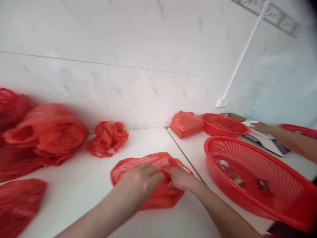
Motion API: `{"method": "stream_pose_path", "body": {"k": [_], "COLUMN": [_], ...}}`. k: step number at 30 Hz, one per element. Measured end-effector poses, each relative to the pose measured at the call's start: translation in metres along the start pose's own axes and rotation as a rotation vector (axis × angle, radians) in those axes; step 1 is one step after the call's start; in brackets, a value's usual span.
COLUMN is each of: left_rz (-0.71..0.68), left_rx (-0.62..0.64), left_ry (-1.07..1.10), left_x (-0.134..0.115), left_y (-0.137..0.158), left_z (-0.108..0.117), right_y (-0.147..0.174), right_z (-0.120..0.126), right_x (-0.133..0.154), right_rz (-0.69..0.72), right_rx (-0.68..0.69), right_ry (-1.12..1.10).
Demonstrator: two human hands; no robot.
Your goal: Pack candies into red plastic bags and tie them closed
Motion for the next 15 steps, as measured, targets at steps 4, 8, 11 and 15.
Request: {"method": "stream_pose_path", "body": {"k": [4, 8, 11, 15], "left_rz": [0.114, 0.189, 0.227, 0.381], "left_rx": [0.039, 0.033, -0.068, -0.314], "left_ry": [-0.59, -0.477, -0.267, -0.066], "left_x": [0.077, 0.124, 0.124, 0.134], "left_y": [-0.023, -0.021, -0.006, 0.02], "left_z": [-0.004, -0.003, 0.005, 0.024], "right_y": [0.001, 0.034, 0.084, 0.143], "right_z": [-0.001, 0.025, 0.073, 0.161], "right_x": [-0.008, 0.012, 0.038, 0.004], "right_rz": [-0.014, 0.063, 0.149, -0.143], "right_rx": [0.071, 0.04, -0.113, -0.495], "right_ry": [-0.118, -0.313, -0.385, -0.162]}}
Point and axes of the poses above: each hand's wrist, its own y-axis away from the middle knuckle, its own z-axis out of the back of the hand, x = y × z, the point moved 7 cm from there along -y, towards the middle knuckle, and after that the axes turned 2 degrees about -z, right-handed, at the moved point
